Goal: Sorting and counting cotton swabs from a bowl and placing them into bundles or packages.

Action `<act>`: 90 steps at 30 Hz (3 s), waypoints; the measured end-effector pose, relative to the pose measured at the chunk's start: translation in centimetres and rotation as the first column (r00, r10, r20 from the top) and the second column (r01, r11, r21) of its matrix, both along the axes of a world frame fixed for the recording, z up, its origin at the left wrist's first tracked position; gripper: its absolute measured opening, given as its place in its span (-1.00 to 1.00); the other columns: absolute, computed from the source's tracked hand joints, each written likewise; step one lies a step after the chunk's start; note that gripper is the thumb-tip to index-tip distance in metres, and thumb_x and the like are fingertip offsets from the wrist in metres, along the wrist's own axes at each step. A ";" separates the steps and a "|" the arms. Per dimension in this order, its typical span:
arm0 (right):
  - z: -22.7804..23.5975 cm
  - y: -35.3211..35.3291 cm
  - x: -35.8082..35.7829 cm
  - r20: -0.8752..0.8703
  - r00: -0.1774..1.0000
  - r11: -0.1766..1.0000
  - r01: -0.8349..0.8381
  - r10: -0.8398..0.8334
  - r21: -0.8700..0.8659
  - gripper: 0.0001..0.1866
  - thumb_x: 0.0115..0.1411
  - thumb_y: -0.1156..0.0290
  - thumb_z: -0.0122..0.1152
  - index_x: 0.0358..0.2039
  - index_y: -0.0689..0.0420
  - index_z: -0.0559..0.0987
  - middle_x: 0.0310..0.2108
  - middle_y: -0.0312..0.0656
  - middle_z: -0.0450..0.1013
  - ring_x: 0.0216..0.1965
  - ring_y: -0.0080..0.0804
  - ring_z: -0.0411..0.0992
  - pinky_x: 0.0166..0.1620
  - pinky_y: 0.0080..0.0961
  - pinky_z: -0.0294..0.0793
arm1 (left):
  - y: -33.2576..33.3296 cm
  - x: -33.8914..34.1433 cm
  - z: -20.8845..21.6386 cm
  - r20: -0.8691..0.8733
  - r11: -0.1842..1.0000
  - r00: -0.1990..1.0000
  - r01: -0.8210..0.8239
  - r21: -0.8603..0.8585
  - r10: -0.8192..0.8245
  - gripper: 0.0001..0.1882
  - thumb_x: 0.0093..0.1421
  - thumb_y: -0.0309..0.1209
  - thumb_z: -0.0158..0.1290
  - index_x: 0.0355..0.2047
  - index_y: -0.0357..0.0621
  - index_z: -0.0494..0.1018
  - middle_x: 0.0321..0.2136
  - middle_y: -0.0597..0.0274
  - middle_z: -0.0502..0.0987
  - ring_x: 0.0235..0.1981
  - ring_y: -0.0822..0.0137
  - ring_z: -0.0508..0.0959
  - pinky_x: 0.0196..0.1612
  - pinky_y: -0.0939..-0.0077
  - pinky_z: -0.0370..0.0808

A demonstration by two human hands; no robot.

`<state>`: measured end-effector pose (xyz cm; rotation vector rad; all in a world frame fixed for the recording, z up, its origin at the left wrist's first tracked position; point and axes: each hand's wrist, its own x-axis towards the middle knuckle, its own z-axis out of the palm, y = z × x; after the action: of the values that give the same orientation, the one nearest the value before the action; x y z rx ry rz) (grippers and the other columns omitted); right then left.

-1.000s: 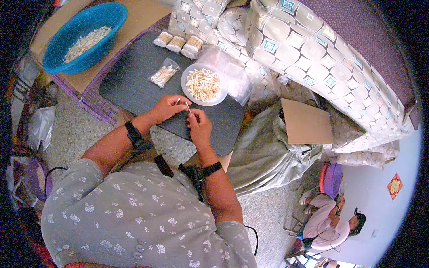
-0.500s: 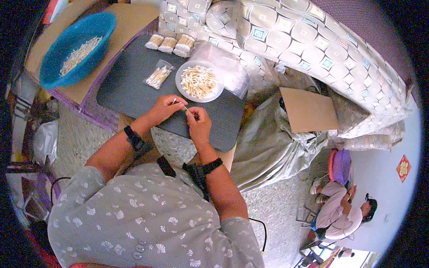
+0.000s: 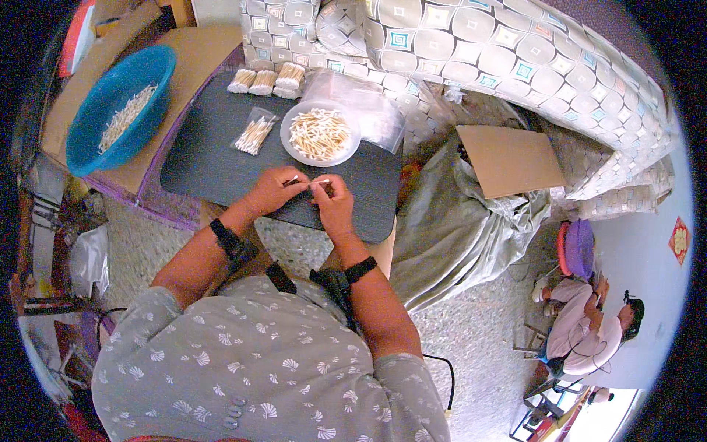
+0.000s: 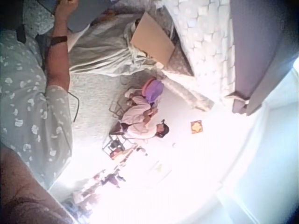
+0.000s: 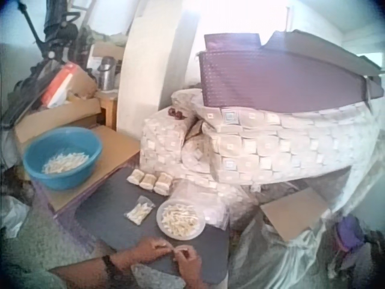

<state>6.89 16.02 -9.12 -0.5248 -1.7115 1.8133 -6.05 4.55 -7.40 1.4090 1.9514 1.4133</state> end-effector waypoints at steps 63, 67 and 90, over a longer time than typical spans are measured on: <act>0.3 -1.1 -0.6 0.185 0.981 0.821 -0.051 -0.067 0.568 -0.84 0.05 0.41 0.29 -0.42 0.17 0.50 -0.48 -0.20 0.43 -0.48 -0.40 0.42 -0.38 -0.50 0.42 | -0.6 -0.7 0.0 0.315 0.997 0.948 0.036 0.063 -0.054 -0.82 0.21 -0.38 0.05 -0.29 -0.22 0.56 -0.35 0.23 0.54 -0.29 0.40 0.52 -0.18 0.53 0.44; 0.5 -1.1 -0.6 0.199 0.979 0.824 -0.079 -0.042 0.562 -0.85 0.04 0.38 0.27 -0.42 0.14 0.51 -0.46 -0.14 0.43 -0.44 -0.23 0.45 -0.36 -0.37 0.42 | -0.5 -0.6 -0.4 0.310 0.993 0.950 0.006 0.114 -0.041 -0.81 0.20 -0.38 0.06 -0.30 -0.25 0.57 -0.39 0.25 0.56 -0.34 0.49 0.52 -0.26 0.58 0.45; 1.0 -1.2 -0.4 0.234 0.971 0.841 -0.088 -0.046 0.533 -0.86 0.11 0.36 0.20 -0.41 0.17 0.53 -0.48 -0.15 0.43 -0.47 -0.28 0.43 -0.37 -0.42 0.42 | -0.6 -1.0 -0.9 0.527 0.999 0.849 0.022 0.045 -0.042 -0.66 0.35 -0.16 -0.21 -0.45 -0.08 0.37 -0.64 0.48 0.26 -0.60 0.60 0.26 -0.53 0.70 0.23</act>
<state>6.48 14.78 -8.08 -0.4892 -2.2885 1.2166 -7.04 3.95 -8.26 0.9185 1.5408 1.6162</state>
